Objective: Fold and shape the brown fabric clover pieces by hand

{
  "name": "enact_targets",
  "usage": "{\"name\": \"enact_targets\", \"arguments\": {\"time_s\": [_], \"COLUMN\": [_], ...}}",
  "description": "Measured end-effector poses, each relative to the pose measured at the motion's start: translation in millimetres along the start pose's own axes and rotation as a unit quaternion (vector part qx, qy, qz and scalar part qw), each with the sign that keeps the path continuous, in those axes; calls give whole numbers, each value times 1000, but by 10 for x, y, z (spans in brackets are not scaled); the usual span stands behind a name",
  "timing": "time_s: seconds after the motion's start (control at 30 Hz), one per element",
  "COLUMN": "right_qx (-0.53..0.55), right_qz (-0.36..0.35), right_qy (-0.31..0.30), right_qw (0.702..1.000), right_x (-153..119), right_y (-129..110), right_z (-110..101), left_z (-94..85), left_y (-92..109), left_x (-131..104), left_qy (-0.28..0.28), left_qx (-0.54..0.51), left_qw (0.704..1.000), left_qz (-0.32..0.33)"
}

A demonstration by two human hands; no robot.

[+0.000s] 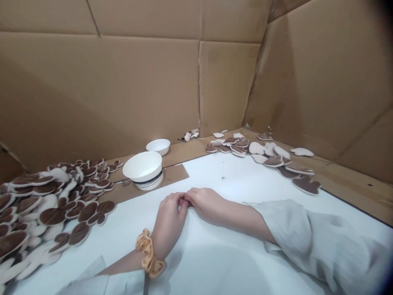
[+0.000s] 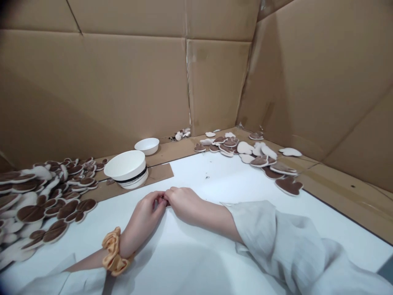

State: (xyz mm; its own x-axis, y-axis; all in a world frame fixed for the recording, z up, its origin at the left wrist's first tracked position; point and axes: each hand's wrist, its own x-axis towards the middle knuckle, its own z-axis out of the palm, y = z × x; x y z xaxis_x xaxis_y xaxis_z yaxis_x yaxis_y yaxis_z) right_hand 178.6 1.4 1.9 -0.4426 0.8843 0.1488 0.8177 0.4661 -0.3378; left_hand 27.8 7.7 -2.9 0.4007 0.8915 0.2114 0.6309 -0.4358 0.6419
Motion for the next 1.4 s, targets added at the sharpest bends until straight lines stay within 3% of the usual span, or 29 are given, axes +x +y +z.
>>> {"name": "enact_targets", "arguments": {"time_s": [0.23,0.47,0.73,0.8,0.97,1.2,1.4], "right_qx": [-22,6,63,97,173,152,100], "right_qz": [-19,37,46,61,133,30,25], "right_qy": [-26,-36,-51,-38,61,-42,-55], "right_qw": [999,999,996,993,974,987,993], "right_x": [-10,-119,-153,-131,-80,-63,-28], "right_y": [-52,-171,-68,-23,61,23,-1], "right_z": [-48,-280,-308,-316,-348,-201,-188], "left_z": [29,46,62,41,-11,-43,-48], "left_y": [-50,-62,-64,-40,5,38,36], "left_x": [-3,-23,-25,-14,2,3,4], "left_qy": [-20,-20,-2,-7,-15,-27,-31], "left_qx": [14,36,21,4,-41,-63,-68], "left_qw": [1000,999,999,1000,998,997,997], "left_qz": [19,33,24,0,-33,-20,-6]}}
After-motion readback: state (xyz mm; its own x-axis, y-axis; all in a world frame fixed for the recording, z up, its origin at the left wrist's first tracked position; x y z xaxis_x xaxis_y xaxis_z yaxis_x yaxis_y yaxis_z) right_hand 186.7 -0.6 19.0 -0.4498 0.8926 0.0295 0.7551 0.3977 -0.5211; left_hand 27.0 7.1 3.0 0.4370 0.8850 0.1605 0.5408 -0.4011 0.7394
